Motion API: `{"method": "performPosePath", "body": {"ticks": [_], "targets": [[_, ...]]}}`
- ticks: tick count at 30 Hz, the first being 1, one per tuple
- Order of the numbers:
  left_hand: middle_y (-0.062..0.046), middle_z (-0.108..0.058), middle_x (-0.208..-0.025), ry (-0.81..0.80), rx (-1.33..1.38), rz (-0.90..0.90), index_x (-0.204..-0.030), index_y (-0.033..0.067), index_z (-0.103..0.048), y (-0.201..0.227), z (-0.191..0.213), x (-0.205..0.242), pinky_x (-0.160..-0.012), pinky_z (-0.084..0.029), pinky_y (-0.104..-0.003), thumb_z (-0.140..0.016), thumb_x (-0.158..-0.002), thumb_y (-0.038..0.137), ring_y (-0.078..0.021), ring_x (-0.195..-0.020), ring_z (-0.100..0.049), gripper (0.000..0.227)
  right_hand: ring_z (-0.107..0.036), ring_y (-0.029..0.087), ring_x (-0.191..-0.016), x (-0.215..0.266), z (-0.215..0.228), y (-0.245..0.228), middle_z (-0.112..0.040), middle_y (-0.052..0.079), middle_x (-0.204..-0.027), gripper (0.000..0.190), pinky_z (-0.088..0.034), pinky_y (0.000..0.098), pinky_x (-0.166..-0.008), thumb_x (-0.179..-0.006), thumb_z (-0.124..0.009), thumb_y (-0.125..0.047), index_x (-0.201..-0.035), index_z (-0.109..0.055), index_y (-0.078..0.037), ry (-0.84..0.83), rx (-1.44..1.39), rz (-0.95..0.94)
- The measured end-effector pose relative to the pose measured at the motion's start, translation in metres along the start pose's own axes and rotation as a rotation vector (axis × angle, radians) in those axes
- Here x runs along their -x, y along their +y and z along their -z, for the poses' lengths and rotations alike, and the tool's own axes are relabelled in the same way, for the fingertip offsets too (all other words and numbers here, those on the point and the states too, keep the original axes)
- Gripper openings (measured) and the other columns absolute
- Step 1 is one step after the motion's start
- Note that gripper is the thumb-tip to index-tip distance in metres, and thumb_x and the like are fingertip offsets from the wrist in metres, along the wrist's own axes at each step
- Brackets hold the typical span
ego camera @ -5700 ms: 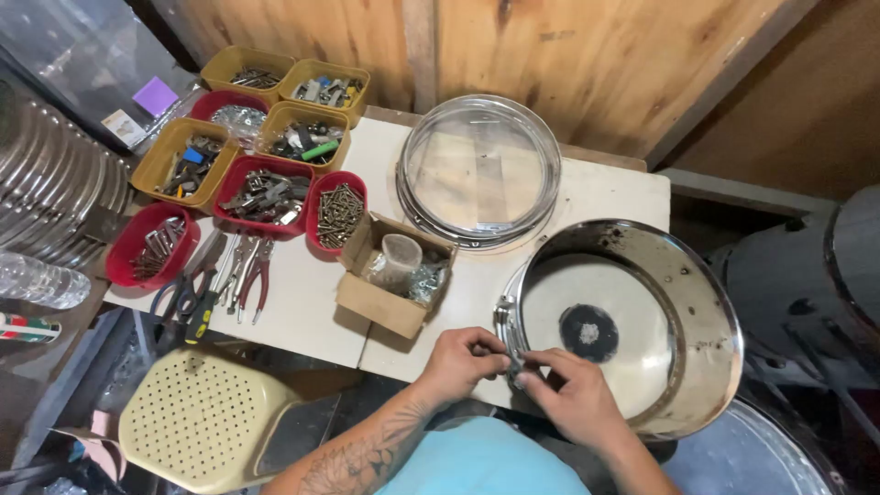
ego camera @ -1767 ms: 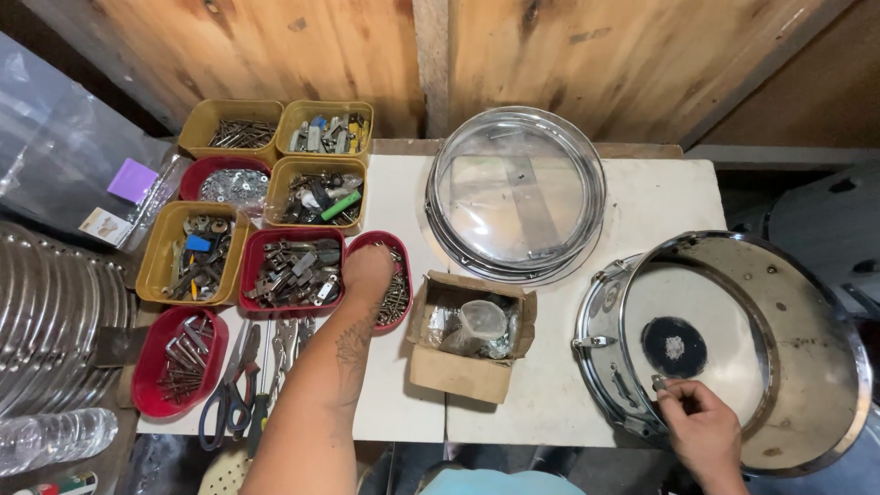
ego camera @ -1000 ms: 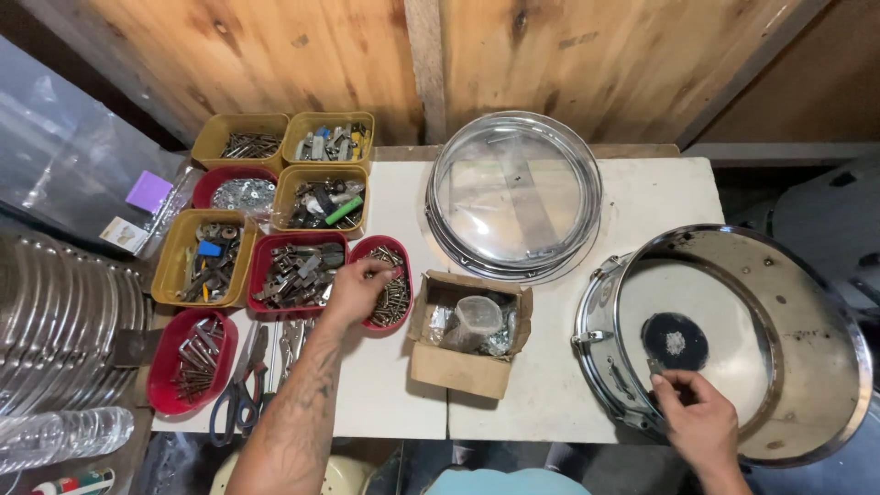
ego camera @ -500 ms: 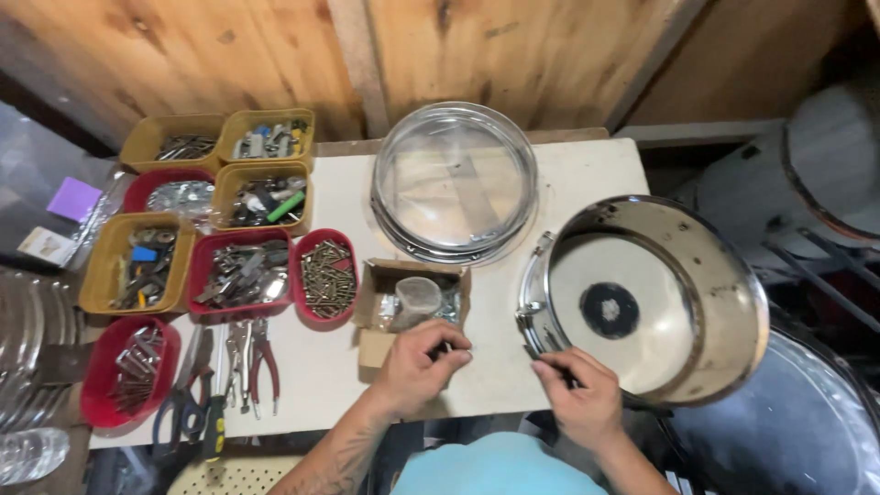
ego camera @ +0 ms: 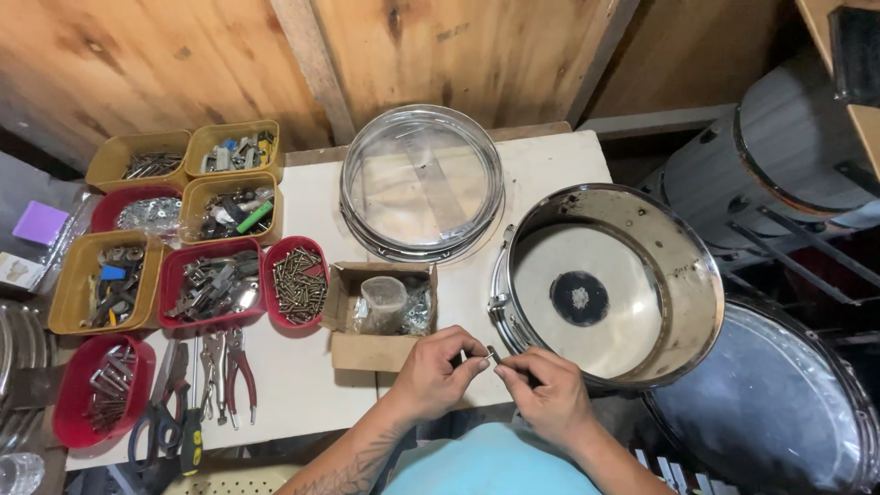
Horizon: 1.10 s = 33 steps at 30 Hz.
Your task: The person sorts through various containers of hardware on a workbench, picking up and examining small metal parts like screws, washers, and latches. They handle a plastic bag of parts and move several yellow and red bins around the table to access different items.
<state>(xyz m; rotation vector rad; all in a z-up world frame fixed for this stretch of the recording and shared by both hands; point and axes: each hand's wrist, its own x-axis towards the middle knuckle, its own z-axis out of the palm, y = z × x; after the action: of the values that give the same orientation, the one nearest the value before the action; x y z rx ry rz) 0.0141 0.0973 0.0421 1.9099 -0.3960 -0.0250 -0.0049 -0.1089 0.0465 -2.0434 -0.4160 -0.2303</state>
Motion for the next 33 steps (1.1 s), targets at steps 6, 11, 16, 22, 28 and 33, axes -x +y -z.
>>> {"method": "performPosePath", "body": {"ticks": [6,11,16,22,28,33], "targets": [[-0.003,-0.075,-0.087,-0.002,-0.003,0.035,-0.089,0.0092,-0.075,-0.007,-0.007,0.001,-0.073,-0.056,-0.031,-0.073,-0.089,0.019,-0.0174,-0.08,-0.072,0.01,-0.063,0.014,-0.058,0.007,-0.001,0.016,-0.071,0.002,-0.074,0.013,-0.048,0.028,-0.051,-0.088,-0.074,-0.02,-0.085,-0.077,-0.008,-0.032,0.052,0.069],[0.003,-0.075,-0.086,-0.055,0.06,0.354,-0.095,0.0145,-0.077,-0.023,-0.019,-0.002,-0.069,-0.052,-0.026,-0.077,-0.084,0.022,-0.0094,-0.072,-0.063,0.013,-0.063,0.017,-0.06,0.011,-0.001,0.027,-0.068,0.002,-0.072,0.015,-0.048,0.0328,-0.054,-0.092,-0.071,-0.022,-0.087,-0.075,-0.008,-0.136,0.073,0.079],[0.002,-0.079,-0.084,-0.147,0.196,0.437,-0.098,0.012,-0.081,-0.054,-0.037,-0.004,-0.073,-0.057,-0.023,-0.076,-0.088,0.017,-0.0074,-0.073,-0.068,0.011,-0.067,0.017,-0.064,0.02,-0.003,0.051,-0.071,0.0,-0.074,0.016,-0.051,0.0331,-0.059,-0.088,-0.074,-0.026,-0.088,-0.079,-0.011,-0.196,0.126,-0.08],[-0.002,-0.08,-0.101,-0.205,0.162,0.541,-0.104,0.0136,-0.076,-0.08,-0.052,-0.024,-0.081,-0.059,-0.028,-0.073,-0.093,0.021,-0.0106,-0.077,-0.073,0.014,-0.07,0.016,-0.111,0.0,0.038,0.061,-0.074,-0.006,-0.117,0.05,-0.058,0.0393,-0.101,-0.089,-0.06,-0.057,-0.121,-0.074,-0.021,-0.365,0.384,-0.763],[-0.016,-0.075,-0.09,-0.083,0.347,0.495,-0.105,0.0038,-0.078,-0.099,-0.074,-0.037,-0.055,-0.057,-0.026,-0.078,-0.086,0.007,-0.0145,-0.061,-0.068,0.019,-0.069,0.029,-0.061,0.004,0.06,0.126,-0.066,0.008,-0.062,0.009,-0.055,0.0369,-0.055,-0.083,-0.082,-0.02,-0.085,-0.078,-0.012,0.212,0.404,-0.078],[-0.014,-0.077,-0.088,-0.059,0.36,0.492,-0.104,0.0064,-0.08,-0.118,-0.086,-0.041,-0.054,-0.059,-0.026,-0.08,-0.085,0.006,-0.0161,-0.058,-0.071,0.019,-0.071,0.029,-0.062,0.007,0.055,0.128,-0.066,0.006,-0.06,0.012,-0.057,0.0373,-0.058,-0.081,-0.079,-0.024,-0.086,-0.079,-0.013,0.089,0.403,-0.153]]}}
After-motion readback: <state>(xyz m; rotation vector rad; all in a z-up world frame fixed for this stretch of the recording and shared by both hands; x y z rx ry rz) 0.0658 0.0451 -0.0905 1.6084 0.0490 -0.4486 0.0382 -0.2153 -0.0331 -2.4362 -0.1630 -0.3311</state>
